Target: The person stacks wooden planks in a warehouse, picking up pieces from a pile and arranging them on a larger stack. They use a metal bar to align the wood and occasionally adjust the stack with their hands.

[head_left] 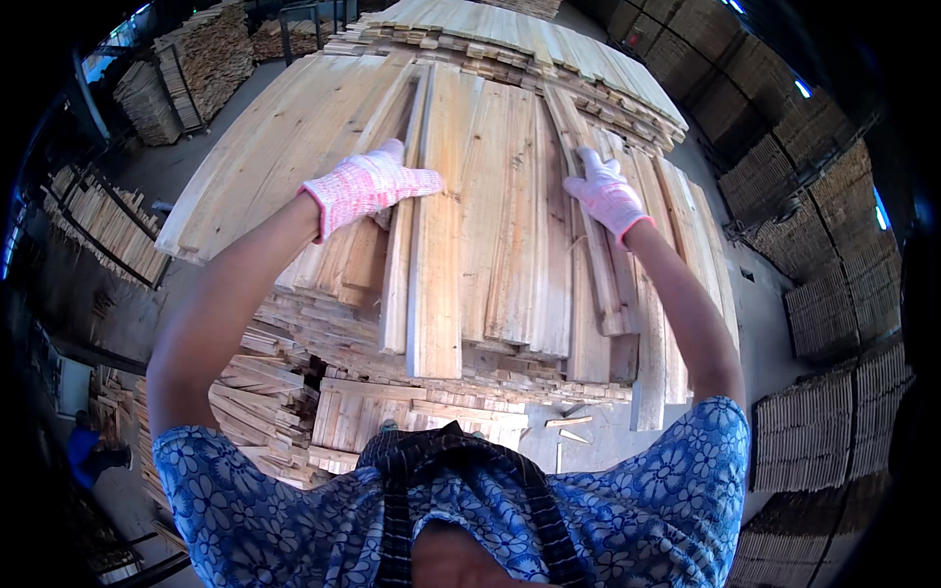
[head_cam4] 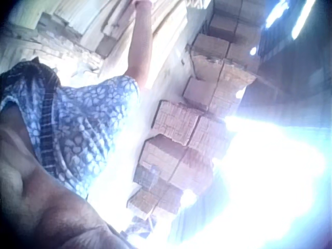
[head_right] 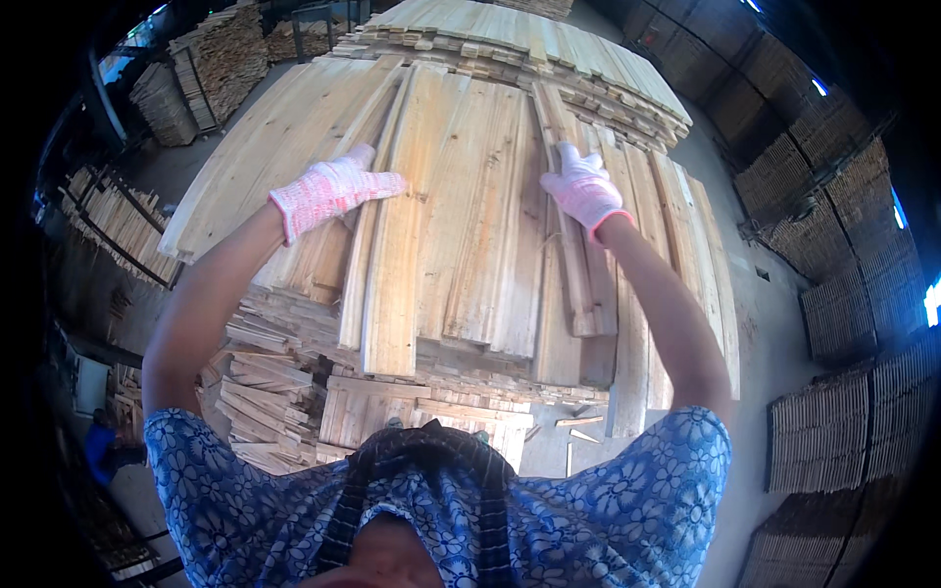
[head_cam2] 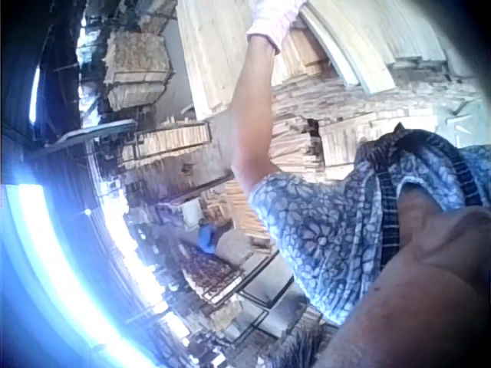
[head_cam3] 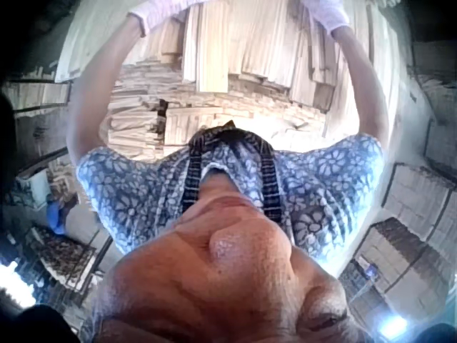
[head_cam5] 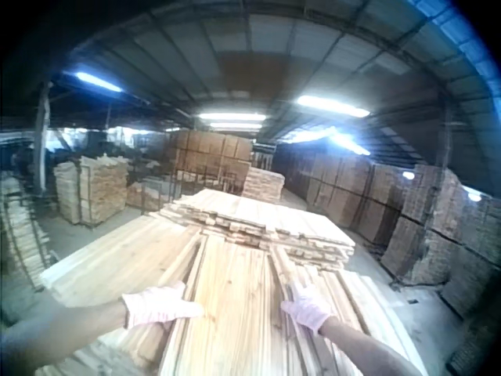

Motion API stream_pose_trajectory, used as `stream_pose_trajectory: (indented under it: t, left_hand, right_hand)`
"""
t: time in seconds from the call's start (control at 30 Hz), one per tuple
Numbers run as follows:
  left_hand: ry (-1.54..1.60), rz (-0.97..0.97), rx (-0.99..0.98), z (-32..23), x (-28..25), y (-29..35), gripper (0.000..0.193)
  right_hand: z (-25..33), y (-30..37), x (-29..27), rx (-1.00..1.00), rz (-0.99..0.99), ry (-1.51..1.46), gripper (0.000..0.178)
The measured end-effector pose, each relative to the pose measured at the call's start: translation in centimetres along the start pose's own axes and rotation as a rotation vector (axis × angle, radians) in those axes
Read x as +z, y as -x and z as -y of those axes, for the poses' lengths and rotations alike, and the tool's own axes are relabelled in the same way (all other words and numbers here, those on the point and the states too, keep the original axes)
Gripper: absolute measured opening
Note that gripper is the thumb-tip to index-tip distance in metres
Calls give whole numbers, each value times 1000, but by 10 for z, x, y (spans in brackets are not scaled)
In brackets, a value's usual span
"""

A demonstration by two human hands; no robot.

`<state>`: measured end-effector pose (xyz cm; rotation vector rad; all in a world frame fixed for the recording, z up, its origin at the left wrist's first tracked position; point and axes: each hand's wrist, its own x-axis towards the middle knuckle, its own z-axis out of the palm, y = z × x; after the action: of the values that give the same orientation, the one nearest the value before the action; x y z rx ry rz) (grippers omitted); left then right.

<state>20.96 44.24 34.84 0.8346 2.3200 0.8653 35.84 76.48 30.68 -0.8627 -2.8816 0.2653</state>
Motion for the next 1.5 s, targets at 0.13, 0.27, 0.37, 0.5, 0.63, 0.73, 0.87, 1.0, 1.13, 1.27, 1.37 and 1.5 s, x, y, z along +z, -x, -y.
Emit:
stream_pose_trajectory:
  t: [0.13,0.27,0.37,0.5,0.63,0.73,0.87,1.0,1.13,1.27,1.37,1.5]
  left_hand:
    - [-3,-68,38,17,-2,-8,101]
    - [53,-3,26,25,1,-19,108]
    - [58,-42,20,39,-6,-19,109]
    - [116,18,36,27,-1,-14,101]
    - [75,-6,47,24,-2,-12,98]
    - [96,-27,54,30,-1,-10,98]
    - [55,-27,-17,26,-3,-7,95]
    - [60,-101,67,45,2,-18,90]
    - [125,-53,101,27,5,-8,90]
    - [-9,-70,52,25,0,-13,95]
    - [-355,-247,-67,17,9,-21,100]
    - [-409,-219,-103,-10,15,-17,105]
  right_hand:
    - [24,8,-1,41,-73,28,60]
    - [-37,27,-41,-129,-41,-276,61]
    - [-62,76,-72,58,-118,-133,61]
    - [-121,120,-47,272,-181,106,48]
    - [-134,122,-30,262,-224,114,37]
    - [-137,113,-29,227,-203,94,34]
    - [-128,115,-34,271,-227,225,31]
    - [-147,108,-22,194,-241,92,28]
    - [-148,107,-19,268,-269,77,29]
    - [-133,106,-20,332,-215,135,29]
    - [-126,103,-22,331,-181,177,29]
    - [-150,110,-36,125,-106,110,33]
